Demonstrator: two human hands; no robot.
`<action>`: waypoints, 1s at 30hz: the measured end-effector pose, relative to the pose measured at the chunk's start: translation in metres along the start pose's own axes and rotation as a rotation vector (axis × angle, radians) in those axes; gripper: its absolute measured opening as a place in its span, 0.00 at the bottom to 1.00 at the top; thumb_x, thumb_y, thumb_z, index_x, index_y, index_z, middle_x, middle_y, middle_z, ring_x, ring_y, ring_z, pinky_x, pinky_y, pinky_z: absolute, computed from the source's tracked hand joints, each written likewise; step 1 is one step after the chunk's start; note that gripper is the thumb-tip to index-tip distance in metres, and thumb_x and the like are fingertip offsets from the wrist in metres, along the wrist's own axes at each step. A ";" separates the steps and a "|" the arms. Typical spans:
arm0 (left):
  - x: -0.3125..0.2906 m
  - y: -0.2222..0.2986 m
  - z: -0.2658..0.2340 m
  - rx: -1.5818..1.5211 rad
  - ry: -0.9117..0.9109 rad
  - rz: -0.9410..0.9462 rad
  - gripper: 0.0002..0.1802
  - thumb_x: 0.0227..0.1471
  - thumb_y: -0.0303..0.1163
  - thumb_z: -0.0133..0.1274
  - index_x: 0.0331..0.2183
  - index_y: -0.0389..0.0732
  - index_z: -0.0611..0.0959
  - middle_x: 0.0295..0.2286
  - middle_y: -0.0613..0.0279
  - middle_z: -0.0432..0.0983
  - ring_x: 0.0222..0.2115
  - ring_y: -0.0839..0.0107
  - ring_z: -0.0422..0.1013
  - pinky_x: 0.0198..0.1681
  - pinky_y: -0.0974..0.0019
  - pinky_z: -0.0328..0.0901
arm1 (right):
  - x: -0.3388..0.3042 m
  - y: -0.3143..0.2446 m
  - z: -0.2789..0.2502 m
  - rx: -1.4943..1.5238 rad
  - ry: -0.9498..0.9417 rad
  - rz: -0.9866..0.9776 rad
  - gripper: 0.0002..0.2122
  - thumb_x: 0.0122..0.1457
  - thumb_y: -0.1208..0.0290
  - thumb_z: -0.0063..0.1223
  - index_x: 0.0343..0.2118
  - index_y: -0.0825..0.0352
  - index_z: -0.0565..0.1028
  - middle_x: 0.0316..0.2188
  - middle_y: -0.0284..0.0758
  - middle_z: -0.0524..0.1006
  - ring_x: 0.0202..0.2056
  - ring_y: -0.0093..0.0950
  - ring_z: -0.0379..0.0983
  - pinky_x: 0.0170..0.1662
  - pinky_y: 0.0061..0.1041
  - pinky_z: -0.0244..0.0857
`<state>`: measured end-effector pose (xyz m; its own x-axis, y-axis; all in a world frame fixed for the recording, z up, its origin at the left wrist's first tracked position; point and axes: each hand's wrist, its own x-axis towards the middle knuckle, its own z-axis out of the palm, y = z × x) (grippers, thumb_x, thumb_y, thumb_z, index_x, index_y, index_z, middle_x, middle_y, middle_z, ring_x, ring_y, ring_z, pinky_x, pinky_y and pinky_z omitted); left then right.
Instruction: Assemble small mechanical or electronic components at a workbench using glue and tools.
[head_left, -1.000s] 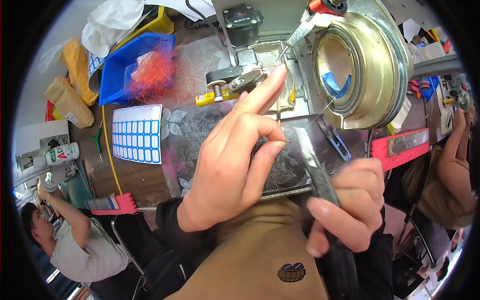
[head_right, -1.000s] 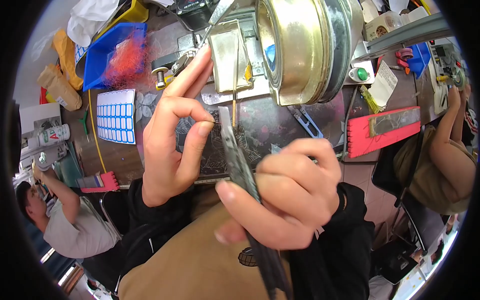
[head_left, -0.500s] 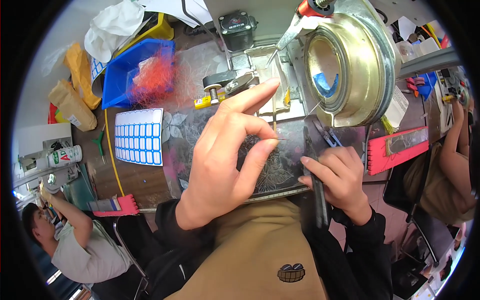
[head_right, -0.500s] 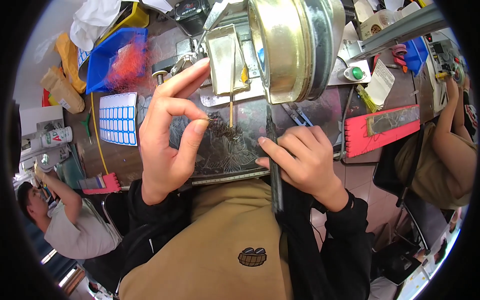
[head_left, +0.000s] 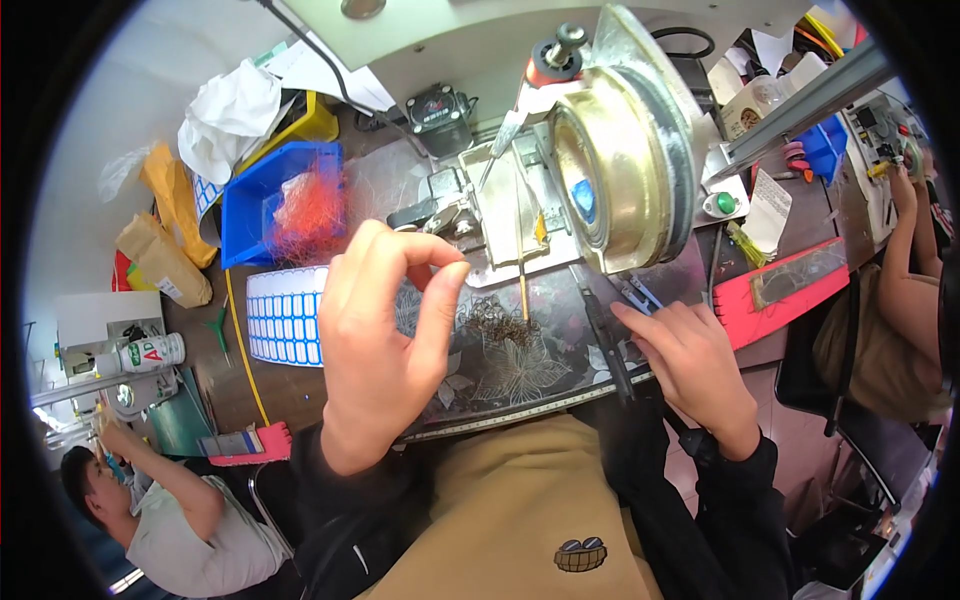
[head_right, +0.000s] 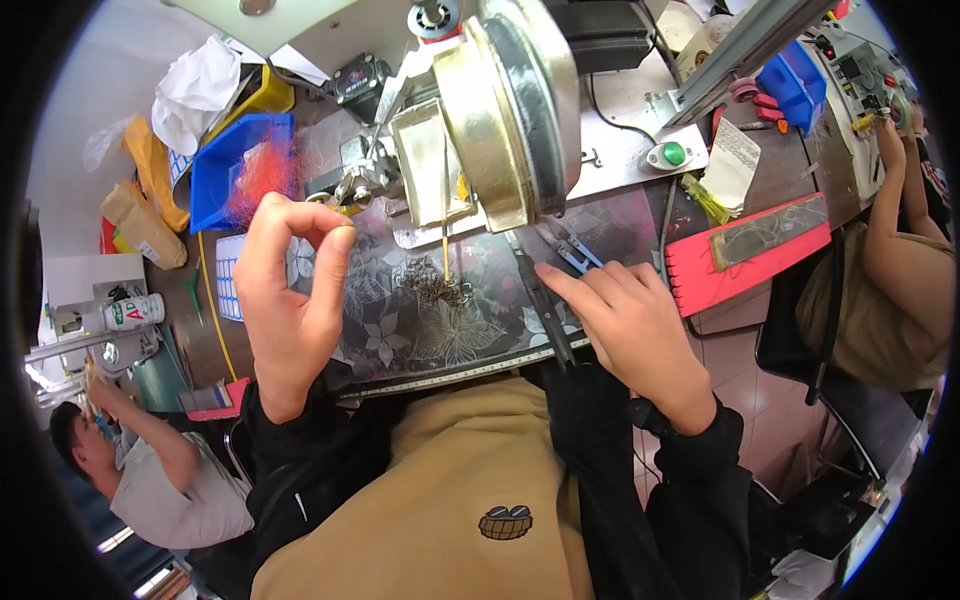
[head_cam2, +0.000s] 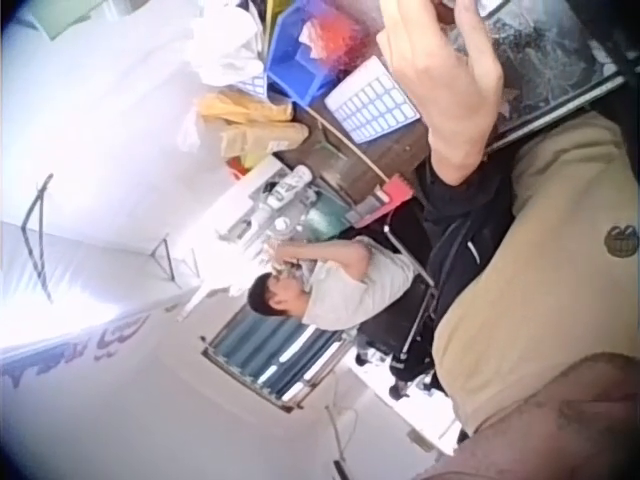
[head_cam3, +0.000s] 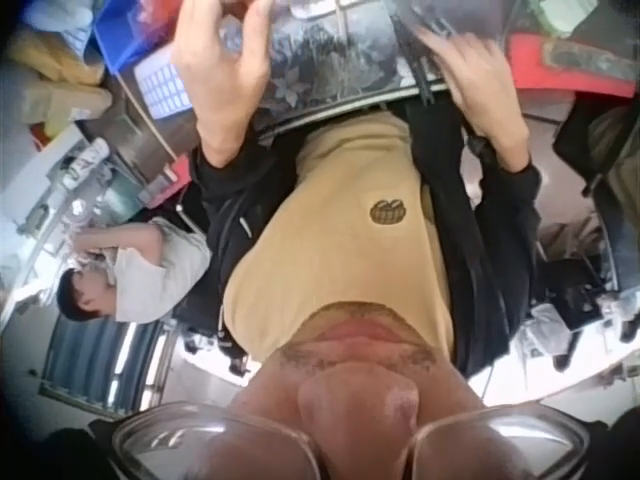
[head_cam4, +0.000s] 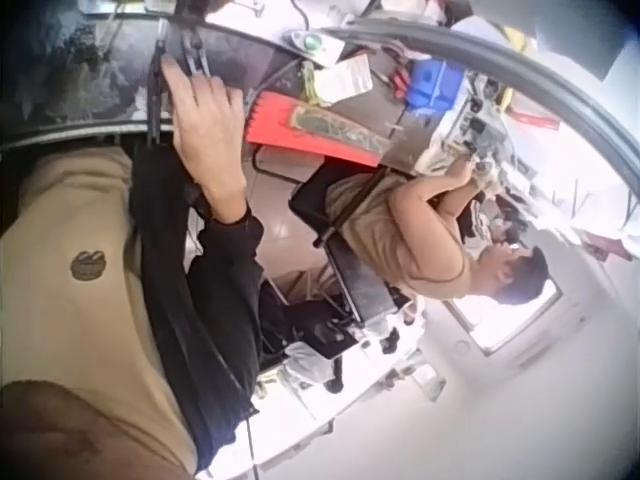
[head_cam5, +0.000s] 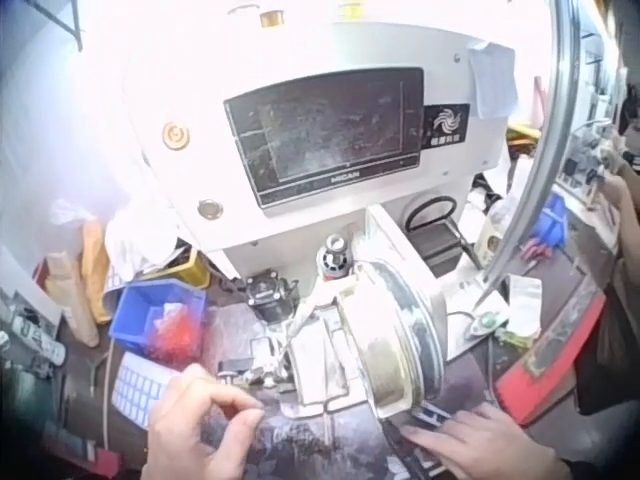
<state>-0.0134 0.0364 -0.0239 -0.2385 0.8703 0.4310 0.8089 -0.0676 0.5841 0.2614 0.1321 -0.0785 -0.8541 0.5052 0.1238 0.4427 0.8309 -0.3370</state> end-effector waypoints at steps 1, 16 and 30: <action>0.005 0.002 -0.003 0.024 0.022 -0.001 0.07 0.47 0.21 0.60 0.30 0.40 0.79 0.25 0.61 0.71 0.25 0.65 0.68 0.31 0.64 0.59 | -0.001 0.001 -0.006 0.028 0.016 0.002 0.19 0.52 0.77 0.56 0.49 0.62 0.77 0.28 0.31 0.73 0.32 0.31 0.69 0.35 0.31 0.59; 0.061 0.010 0.054 0.090 0.090 0.218 0.08 0.42 0.22 0.61 0.28 0.38 0.79 0.58 0.45 0.64 0.62 0.40 0.54 0.62 0.43 0.51 | 0.058 0.046 -0.064 0.470 0.373 0.141 0.07 0.54 0.81 0.59 0.36 0.70 0.80 0.25 0.34 0.79 0.22 0.23 0.71 0.27 0.22 0.62; 0.064 0.012 0.068 0.225 0.151 0.244 0.23 0.42 0.27 0.59 0.44 0.36 0.81 0.59 0.44 0.63 0.63 0.41 0.55 0.62 0.46 0.53 | 0.128 0.054 -0.030 0.582 0.319 -0.168 0.11 0.48 0.72 0.60 0.35 0.66 0.78 0.21 0.40 0.76 0.25 0.42 0.75 0.29 0.34 0.67</action>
<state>0.0179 0.1245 -0.0363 -0.0871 0.7587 0.6456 0.9458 -0.1406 0.2928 0.1842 0.2480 -0.0532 -0.7369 0.4981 0.4570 0.0155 0.6884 -0.7252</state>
